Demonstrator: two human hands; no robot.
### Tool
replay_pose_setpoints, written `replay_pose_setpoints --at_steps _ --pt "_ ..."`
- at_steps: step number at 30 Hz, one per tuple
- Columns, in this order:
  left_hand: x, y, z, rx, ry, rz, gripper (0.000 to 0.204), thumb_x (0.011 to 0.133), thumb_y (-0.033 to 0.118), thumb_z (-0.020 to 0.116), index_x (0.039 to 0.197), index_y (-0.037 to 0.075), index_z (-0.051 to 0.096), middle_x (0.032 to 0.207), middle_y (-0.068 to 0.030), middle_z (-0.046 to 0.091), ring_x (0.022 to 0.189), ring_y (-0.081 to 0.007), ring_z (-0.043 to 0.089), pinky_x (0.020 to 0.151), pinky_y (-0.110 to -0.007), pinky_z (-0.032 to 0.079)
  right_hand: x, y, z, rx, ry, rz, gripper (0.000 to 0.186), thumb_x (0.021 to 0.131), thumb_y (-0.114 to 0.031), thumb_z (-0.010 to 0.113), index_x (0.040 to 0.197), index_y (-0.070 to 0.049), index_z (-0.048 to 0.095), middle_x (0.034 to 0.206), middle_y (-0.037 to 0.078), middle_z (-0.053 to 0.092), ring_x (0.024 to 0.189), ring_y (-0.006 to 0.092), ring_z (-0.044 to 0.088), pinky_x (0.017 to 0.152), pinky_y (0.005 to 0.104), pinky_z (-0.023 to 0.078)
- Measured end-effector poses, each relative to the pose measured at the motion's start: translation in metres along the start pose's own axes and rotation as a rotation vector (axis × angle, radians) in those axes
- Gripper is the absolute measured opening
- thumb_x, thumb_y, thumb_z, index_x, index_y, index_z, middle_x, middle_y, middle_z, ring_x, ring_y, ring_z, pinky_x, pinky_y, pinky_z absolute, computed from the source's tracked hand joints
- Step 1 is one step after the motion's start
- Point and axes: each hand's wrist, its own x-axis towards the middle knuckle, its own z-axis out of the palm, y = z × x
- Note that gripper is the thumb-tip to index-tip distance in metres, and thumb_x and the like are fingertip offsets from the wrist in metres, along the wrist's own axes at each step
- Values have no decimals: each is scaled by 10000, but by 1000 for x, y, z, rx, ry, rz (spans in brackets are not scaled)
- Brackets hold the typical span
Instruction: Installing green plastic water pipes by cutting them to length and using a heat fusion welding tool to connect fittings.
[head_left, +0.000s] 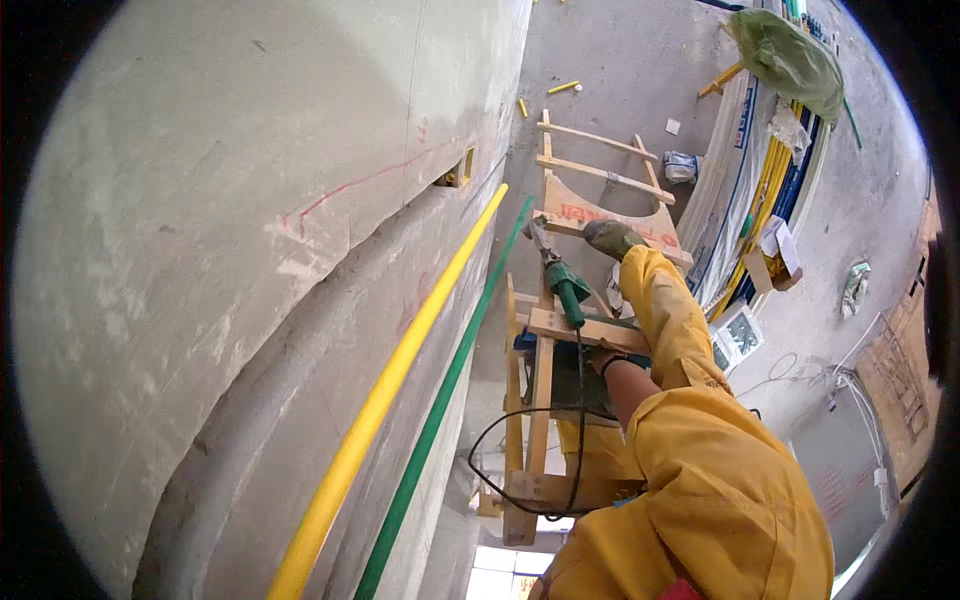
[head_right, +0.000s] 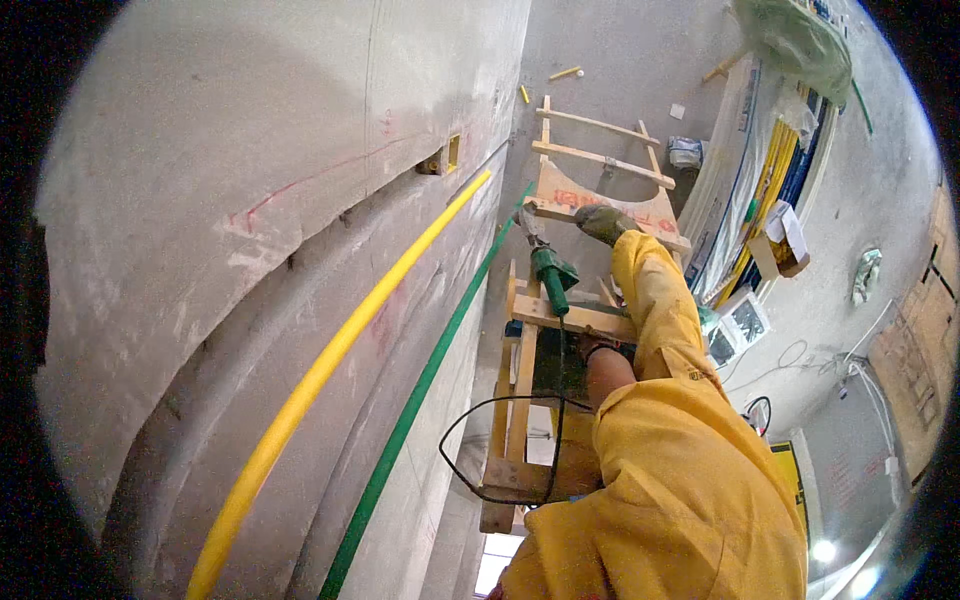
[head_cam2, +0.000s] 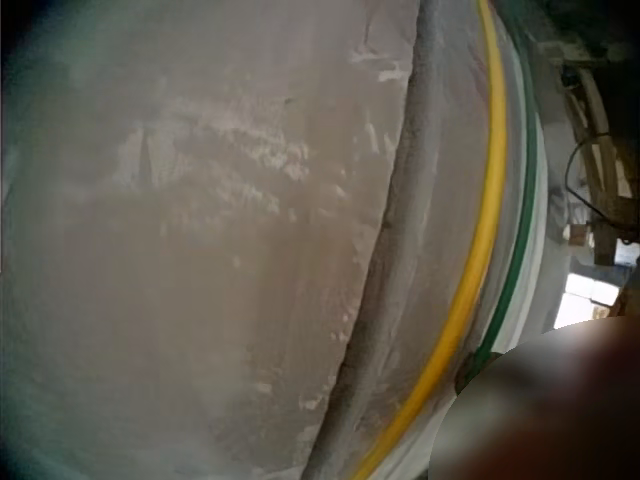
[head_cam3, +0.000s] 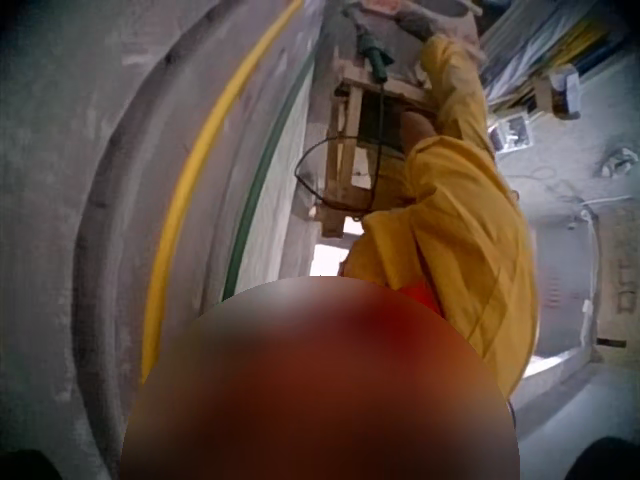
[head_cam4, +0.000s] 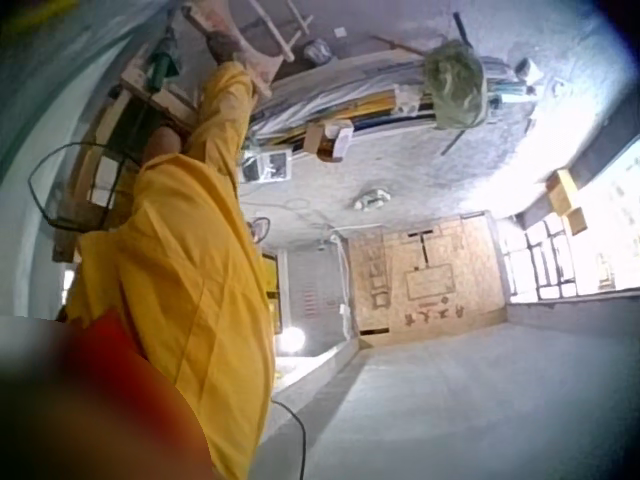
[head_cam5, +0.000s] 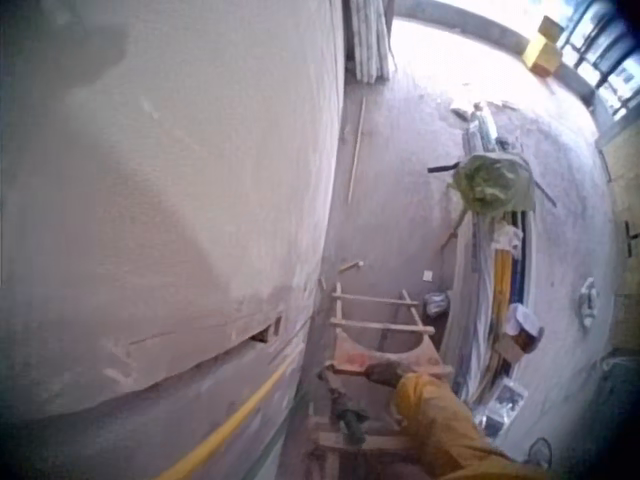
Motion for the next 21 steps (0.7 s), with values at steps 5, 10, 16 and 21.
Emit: replay_pose_setpoints --at_steps 5,10,16,21 --pt "-36 -32 13 -90 20 -201 225 917 272 586 927 64 498 759 -24 511 577 -173 479 533 -298 419 -11 20 15 -1 176 -76 149 814 -144 519 898 -80 624 862 123 623 827 291 639 728 393 514" --pt "-43 -25 30 -115 7 -170 224 912 272 598 919 63 518 770 -41 531 593 -181 492 552 -320 430 6 -7 8 194 -34 58 127 815 -153 523 870 -81 614 844 133 617 839 292 635 739 395 503" --pt "-44 -24 34 -230 -75 -217 222 905 273 613 909 62 543 783 -61 555 613 -192 509 576 -346 443 8 11 17 269 27 42 180 843 -189 486 874 -73 619 849 144 630 844 300 633 723 394 499" --pt "-38 -7 50 -448 -33 -347 221 900 273 626 900 61 563 794 -78 575 629 -201 522 595 -368 453 -30 49 -23 109 15 86 211 844 -208 488 911 -68 630 892 161 640 885 303 629 769 392 497"
